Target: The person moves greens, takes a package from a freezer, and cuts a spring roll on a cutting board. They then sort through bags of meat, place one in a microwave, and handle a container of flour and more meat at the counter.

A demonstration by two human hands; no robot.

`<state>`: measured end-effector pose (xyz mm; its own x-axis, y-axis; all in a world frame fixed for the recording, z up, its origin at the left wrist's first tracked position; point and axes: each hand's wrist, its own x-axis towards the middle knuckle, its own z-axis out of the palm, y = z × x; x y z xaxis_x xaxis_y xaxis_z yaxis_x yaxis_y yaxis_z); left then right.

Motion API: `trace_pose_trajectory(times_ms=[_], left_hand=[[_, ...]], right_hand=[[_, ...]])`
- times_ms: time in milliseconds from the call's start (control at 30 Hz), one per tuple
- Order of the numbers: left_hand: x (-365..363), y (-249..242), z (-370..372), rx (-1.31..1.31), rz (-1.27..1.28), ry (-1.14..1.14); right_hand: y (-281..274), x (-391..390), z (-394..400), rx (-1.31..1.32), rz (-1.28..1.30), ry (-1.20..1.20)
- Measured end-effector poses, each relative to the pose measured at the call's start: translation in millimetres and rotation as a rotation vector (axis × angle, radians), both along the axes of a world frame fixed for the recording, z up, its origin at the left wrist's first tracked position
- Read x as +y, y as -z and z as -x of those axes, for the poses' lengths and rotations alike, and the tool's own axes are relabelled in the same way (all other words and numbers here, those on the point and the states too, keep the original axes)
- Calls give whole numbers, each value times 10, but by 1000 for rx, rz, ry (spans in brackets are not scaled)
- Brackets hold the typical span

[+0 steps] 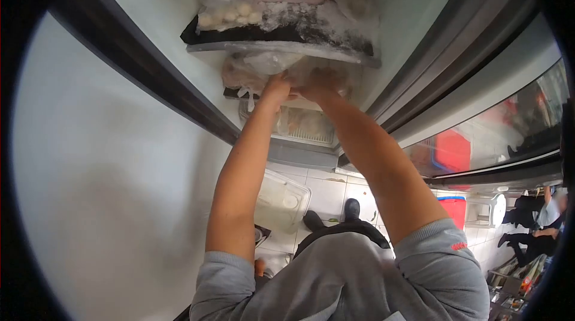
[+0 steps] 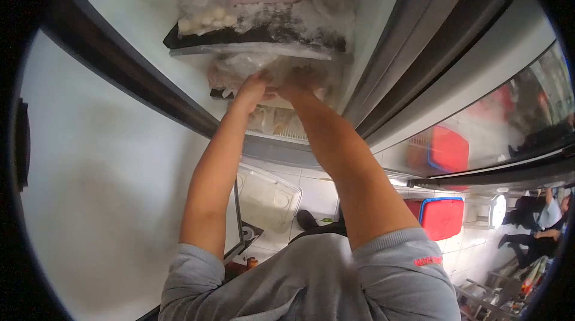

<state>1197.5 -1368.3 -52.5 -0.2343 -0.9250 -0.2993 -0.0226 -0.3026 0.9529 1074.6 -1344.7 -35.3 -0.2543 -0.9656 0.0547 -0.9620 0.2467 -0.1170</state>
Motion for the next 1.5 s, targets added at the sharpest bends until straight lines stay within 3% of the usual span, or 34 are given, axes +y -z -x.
trace_pose_trajectory(times_ms=[33, 100, 133, 167, 200, 233, 300, 400, 467, 533, 600, 667, 733, 767, 833, 900, 967, 1033, 1067, 1100, 1133, 1167, 1200, 1233, 1300, 1367, 1433, 1500], left_hand=[[-66, 33, 4, -98, 16, 58], [-53, -152, 63, -205, -4, 58], [-66, -228, 94, -308, -19, 54], [-204, -109, 116, -312, -17, 58], [-361, 53, 156, -827, 275, 234], [-483, 219, 190, -1333, 580, 410], [-548, 411, 246, -1327, 505, 341], [-689, 326, 244, -1339, 387, 338], [-655, 162, 262, -1356, 351, 399], [-507, 14, 271, -1173, 429, 167], [-490, 14, 261, -1080, 385, 171], [-589, 77, 226, -987, 349, 173], [-741, 124, 206, -877, -2, 346], [-715, 94, 217, -879, 4, 343], [-629, 101, 245, -1135, 364, 377], [-694, 128, 190, -1057, 373, 452], [-740, 184, 118, -979, 381, 517], [-719, 260, 43, -1044, 573, 505], [-618, 117, 76, -1044, 573, 500], [-494, -15, 124, -774, 408, 389], [-464, -82, 180, -638, 328, 337], [-453, -120, 230, -501, 251, 280], [-462, -142, 285, -566, 124, 226], [-495, -136, 327, -630, -4, 174], [-687, 147, 258, -636, 54, 243], [-807, 362, 184, -642, 110, 305], [-884, 432, 184, -558, 6, 250], [-758, 348, 219, -587, -28, 244]], right_hand=[[60, -80, -38, -2, -1, 2], [248, -336, -74, -187, 56, 277], [246, -392, 27, -191, 55, 281], [229, -428, 197, -260, -85, 130], [231, -444, 311, -326, -225, -22], [258, -459, 343, -326, -222, -17], [336, -517, 402, -144, -301, -86], [-394, -44, 261, -191, -260, 34], [-85, -288, 269, -199, -289, 27], [211, -522, 337, -200, -304, 15], [387, -601, 457, 15, -274, -341], [214, -466, 532, 5, -239, -426], [4, -274, 528, 1, -203, -513], [-59, -194, 480, -30, -168, -418], [-16, -265, 390, -55, -132, -329], [398, -487, 315, -466, -96, -102], [281, -481, 295, -394, -161, -161], [290, -453, 235, -324, -229, -221], [384, -468, 218, -659, -100, -121], [491, -470, 205, -989, 35, -11], [582, -435, 170, -986, 38, -11], [655, -364, 115, -956, 230, -100], [741, -286, 66, -920, 415, -187], [673, -180, 29, -917, 414, -181], [415, 22, -29, -1684, 354, -217], [481, 43, -41, -1758, 368, -218], [504, 6, 24, -1828, 394, -223], [494, -78, 241, -1582, -22, -30]])
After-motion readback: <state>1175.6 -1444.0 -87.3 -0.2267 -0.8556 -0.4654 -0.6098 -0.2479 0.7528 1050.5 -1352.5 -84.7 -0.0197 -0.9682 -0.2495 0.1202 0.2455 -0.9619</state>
